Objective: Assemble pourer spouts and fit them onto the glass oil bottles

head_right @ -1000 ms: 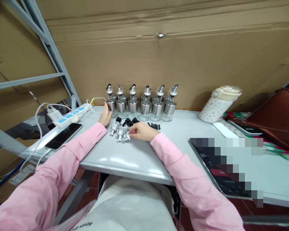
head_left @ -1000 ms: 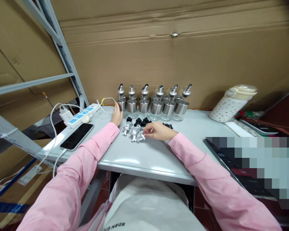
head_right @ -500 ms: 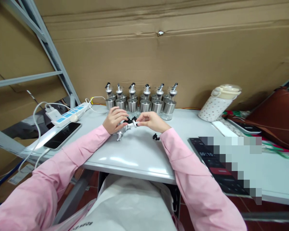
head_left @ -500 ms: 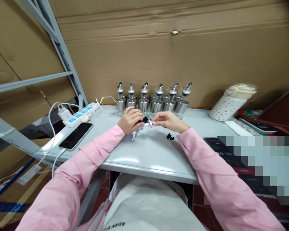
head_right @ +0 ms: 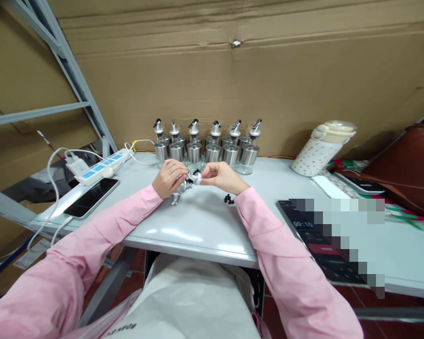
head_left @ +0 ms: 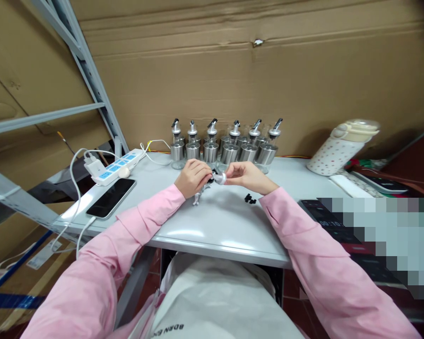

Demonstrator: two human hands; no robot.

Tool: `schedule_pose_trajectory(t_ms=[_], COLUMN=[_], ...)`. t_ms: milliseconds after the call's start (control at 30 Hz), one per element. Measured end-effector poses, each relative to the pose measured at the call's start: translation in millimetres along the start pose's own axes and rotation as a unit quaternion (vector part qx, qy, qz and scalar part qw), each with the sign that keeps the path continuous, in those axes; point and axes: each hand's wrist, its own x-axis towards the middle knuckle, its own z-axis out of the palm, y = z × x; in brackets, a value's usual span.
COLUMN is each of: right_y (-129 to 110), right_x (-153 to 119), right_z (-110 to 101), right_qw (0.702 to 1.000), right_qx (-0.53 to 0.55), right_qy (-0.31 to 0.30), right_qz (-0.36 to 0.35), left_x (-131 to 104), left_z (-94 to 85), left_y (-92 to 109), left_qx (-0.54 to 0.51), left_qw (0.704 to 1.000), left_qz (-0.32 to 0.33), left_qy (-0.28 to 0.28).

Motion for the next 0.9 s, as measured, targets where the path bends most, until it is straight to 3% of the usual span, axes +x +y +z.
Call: schedule_pose_trajectory(t_ms=[267, 433, 667, 900], right_y=[3, 5, 0, 2], right_x=[0, 0, -1, -3], right_z=[1, 0, -1, 7], right_qw=[0.998, 0.996, 0.993, 0.99], right_qx=[-0.048, -0.063, -0.103, -0.103], right_qy=[-0.03, -0.051, -0.05, -0.094], right_qz=[0.005, -0.022, -0.017, -0.005], left_x=[-3, -3, -2, -2], left_z=[6.9, 7.7, 7.8, 10.9], left_y=[1, -2, -2, 6], left_qx=[-0.03, -0.024, -0.018, -0.016], left_qw=[0.998, 0.998, 0.997, 0.995], left_qz=[-0.024, -0.034, -0.005, 0.033], left_qy=[-0.052, -0.039, -0.071, -0.098])
